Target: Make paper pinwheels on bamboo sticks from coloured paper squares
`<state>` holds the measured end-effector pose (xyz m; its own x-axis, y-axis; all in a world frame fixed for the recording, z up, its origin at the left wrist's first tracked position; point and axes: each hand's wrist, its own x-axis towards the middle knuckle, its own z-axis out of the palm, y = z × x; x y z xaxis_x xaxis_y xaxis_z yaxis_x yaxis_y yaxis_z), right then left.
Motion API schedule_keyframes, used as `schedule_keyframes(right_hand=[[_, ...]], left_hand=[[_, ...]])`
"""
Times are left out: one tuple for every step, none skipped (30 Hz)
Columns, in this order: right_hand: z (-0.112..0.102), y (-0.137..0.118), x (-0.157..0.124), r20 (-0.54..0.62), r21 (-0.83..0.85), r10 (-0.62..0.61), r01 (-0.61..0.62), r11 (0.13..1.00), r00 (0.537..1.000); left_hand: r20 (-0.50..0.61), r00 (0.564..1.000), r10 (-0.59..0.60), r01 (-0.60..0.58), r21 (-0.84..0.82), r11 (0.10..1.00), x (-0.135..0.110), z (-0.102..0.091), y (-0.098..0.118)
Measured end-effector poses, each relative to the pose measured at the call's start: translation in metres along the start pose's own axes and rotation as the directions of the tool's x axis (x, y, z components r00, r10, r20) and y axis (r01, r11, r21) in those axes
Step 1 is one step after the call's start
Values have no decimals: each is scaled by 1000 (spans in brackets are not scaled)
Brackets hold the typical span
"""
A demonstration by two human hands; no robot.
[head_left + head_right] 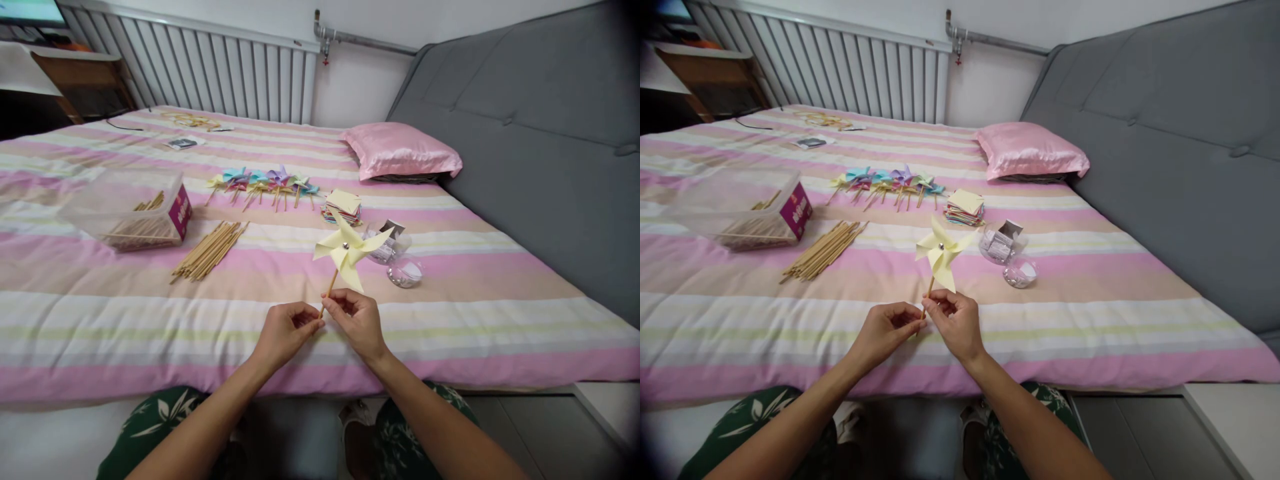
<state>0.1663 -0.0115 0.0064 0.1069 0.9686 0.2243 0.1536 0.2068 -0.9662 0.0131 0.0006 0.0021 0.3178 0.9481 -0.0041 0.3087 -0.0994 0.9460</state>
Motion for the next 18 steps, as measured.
schedule_keyframes(right_hand=[[0, -1, 0, 2, -2, -5, 5, 1000, 1000], [0, -1, 0, 4, -6, -11, 11, 1000, 1000], [0, -2, 0, 6, -10, -15, 15, 1000, 1000], [0, -2, 0, 6, -15, -19, 19, 1000, 1000], [0, -3, 0, 7, -19, -21, 21, 1000, 1000], [1, -3, 0, 8, -23, -21, 22, 1000, 1000], [1, -4, 0, 9, -25, -21, 21, 999, 1000], [1, -4, 0, 10, -25, -18, 18, 1000, 1000], [0, -4, 0, 11, -24, -15, 15, 1000, 1000], [0, -3, 0, 11, -22, -12, 12, 1000, 1000], [0, -3, 0, 8, -20, -9, 9, 1000, 1000], [0, -3, 0, 7, -18, -8, 8, 1000, 1000], [0, -3, 0, 6, -17, -8, 8, 1000, 1000], [0, -3, 0, 4, -17, -9, 9, 1000, 1000], [0, -3, 1, 3, -17, -10, 10, 1000, 1000], [0, -3, 1, 3, -16, -12, 12, 1000, 1000], [0, -3, 1, 2, -15, -14, 14, 1000, 1000], [0, -3, 1, 1, -13, -15, 15, 1000, 1000]], left_hand=[[1, 1000, -5, 5, -5, 1000, 0, 0, 0], [1, 1000, -9, 9, -8, 1000, 0, 0, -1], [1, 1000, -10, 10, -10, 1000, 0, 1, -1], [1, 1000, -9, 9, -10, 1000, 1, 1, -2], [1, 1000, -6, 6, -10, 1000, 1, 1, -2], [4, 1000, -3, 3, -11, 1000, 1, 1, -2], [9, 1000, -1, 1, -15, 1000, 1, 1, -2], [13, 1000, 2, -2, -19, 1000, 1, 1, -2], [18, 1000, 4, -4, -22, 1000, 1, 1, -2], [21, 1000, 5, -5, -24, 1000, 1, 1, -2], [22, 1000, 5, -4, -23, 1000, 1, 1, -1], [22, 1000, 4, -3, -21, 1000, 1, 1, 0], [23, 1000, 4, -3, -20, 1000, 1, 1, 0], [25, 1000, 4, -4, -20, 1000, 1, 1, 1], [29, 1000, 6, -6, -19, 1000, 0, 0, 1], [34, 999, 11, -11, -18, 1000, 0, 0, 2], [38, 999, 15, -15, -16, 1000, 0, 0, 2], [41, 999, 18, -18, -12, 1000, 0, 0, 2]])
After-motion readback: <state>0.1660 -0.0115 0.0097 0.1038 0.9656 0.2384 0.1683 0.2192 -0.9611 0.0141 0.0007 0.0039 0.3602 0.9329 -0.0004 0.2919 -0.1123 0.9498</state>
